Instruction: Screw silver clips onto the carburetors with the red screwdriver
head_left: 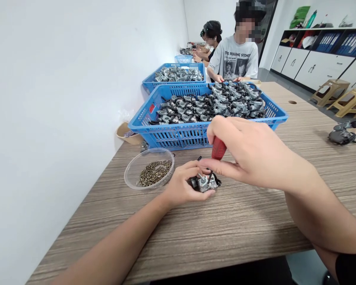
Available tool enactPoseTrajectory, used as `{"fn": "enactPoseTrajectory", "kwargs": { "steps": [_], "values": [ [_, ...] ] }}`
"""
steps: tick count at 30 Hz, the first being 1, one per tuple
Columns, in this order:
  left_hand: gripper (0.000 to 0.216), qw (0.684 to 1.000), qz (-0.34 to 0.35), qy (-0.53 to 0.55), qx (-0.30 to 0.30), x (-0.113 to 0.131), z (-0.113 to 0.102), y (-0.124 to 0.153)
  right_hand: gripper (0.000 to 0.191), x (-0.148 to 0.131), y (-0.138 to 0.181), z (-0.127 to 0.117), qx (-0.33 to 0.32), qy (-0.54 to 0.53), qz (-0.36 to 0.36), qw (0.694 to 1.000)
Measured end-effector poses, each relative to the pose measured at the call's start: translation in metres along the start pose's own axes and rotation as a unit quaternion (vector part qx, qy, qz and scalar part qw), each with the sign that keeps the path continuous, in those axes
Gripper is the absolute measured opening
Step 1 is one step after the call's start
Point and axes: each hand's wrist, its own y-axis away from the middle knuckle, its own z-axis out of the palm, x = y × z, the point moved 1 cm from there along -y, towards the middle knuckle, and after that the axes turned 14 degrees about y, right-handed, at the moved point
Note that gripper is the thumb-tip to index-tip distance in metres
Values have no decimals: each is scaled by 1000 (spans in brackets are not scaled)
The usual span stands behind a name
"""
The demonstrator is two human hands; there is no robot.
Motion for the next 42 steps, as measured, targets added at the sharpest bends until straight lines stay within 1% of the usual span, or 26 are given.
{"fn": "enactPoseTrajectory", "kwargs": {
  "steps": [1, 3, 5, 8, 10, 12, 14, 16, 18, 20, 21, 23, 25, 26, 28, 30, 32, 34, 38, 42],
  "values": [
    [33, 1000, 4, -2, 0, 0, 0, 0, 16, 2, 1, -3, -23, -29, -9, 999],
    [33, 1000, 3, -7, -6, 1, 0, -1, 8, 6, 4, -8, -63, -97, -44, 992],
    [34, 1000, -1, -11, -10, 2, -1, -1, 10, 9, 4, -12, -81, -157, -82, 981],
    [35, 1000, -2, -15, -4, 2, -1, -1, 17, 11, 2, -14, -62, -192, -117, 972],
    [35, 1000, 1, -19, -2, 3, -1, -1, 17, 11, 0, -12, -44, -170, -118, 977],
    [34, 1000, 10, -24, -1, 3, 0, -1, 17, 10, -2, -8, -31, -120, -104, 987],
    [33, 999, 22, -28, 0, 3, 1, -1, 23, 9, -2, -3, 4, -65, -85, 994],
    [33, 999, 30, -31, 1, 3, 2, -1, 34, 8, -3, 2, 39, -22, -67, 997],
    [34, 999, 31, -33, 1, 3, 2, -1, 43, 7, -3, 5, 53, 14, -50, 997],
    [34, 999, 30, -35, 1, 3, 2, -1, 47, 5, -3, 5, 51, 45, -32, 997],
    [34, 999, 28, -36, 1, 4, 2, -1, 46, 4, -2, 3, 46, 53, -24, 997],
    [33, 999, 23, -37, 0, 5, 2, -1, 34, 3, 0, -2, 17, 43, -11, 999],
    [32, 999, 20, -34, -4, 5, 1, -2, 15, 3, 3, -9, -35, -9, -15, 999],
    [32, 999, 21, -32, -5, 5, 1, -2, 10, 4, 4, -12, -59, -50, -29, 997],
    [32, 999, 26, -30, -5, 5, 1, -2, 11, 7, 6, -18, -96, -140, -72, 983],
    [32, 999, 27, -32, -1, 5, 1, -2, 14, 11, 6, -20, -116, -207, -104, 966],
    [31, 999, 25, -34, -1, 4, 1, -1, 13, 15, 4, -19, -118, -231, -108, 960],
    [31, 999, 20, -37, -3, 4, 2, -1, 8, 17, 2, -17, -109, -226, -101, 963],
    [32, 999, 18, -41, 5, 3, 5, 1, 4, 13, 1, -16, -95, -172, -90, 976],
    [34, 999, 14, -39, 9, 2, 7, 2, 8, 8, 2, -18, -77, -131, -83, 985]
  ]
}}
